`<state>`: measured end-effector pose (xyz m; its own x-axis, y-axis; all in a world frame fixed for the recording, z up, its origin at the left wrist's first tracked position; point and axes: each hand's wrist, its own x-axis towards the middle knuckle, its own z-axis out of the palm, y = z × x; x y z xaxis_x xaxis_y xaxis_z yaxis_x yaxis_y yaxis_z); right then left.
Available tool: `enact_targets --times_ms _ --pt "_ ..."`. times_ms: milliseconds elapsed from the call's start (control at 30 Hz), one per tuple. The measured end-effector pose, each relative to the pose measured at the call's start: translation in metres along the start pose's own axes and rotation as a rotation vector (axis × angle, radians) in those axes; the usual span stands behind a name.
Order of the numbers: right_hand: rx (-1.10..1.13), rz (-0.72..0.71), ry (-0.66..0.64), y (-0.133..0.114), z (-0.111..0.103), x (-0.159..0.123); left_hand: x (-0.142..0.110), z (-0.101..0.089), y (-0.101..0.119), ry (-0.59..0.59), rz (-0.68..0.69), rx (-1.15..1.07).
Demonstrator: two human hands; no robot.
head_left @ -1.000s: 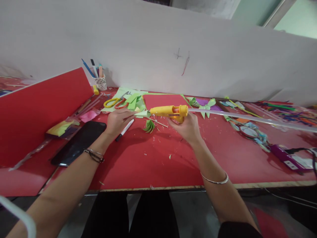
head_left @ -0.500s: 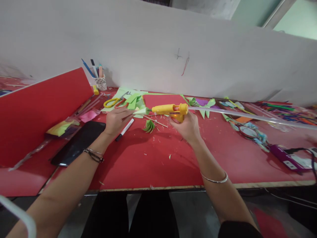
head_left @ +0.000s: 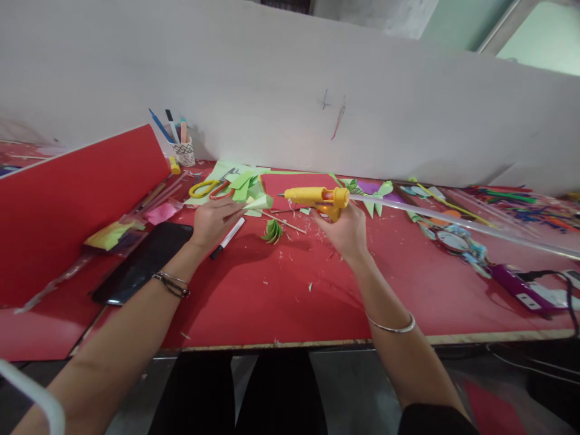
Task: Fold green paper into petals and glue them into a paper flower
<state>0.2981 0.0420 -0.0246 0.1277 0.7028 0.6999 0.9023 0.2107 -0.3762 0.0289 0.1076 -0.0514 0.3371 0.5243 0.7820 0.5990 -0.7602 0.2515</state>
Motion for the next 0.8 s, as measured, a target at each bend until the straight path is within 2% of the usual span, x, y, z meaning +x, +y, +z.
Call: enact_targets --times_ms 167,300,433,633,800 --pt "-0.111 0.087 -0.057 0.007 -0.005 0.005 -0.001 0.002 -0.005 -0.011 0.029 0.044" --pt "-0.267 0.211 -0.080 0.029 -0.018 0.013 -0.002 0.004 -0.007 -0.033 0.034 0.081" --pt "-0.522 0.489 -0.110 0.065 -0.032 0.019 -0.002 0.006 -0.008 -0.007 0.039 0.079" --pt "-0.578 0.868 -0.210 0.110 -0.041 0.013 -0.003 0.007 -0.007 -0.021 0.043 0.073" --pt "-0.548 0.957 -0.266 0.128 -0.036 0.004 -0.005 0.008 -0.007 -0.043 -0.007 0.073"
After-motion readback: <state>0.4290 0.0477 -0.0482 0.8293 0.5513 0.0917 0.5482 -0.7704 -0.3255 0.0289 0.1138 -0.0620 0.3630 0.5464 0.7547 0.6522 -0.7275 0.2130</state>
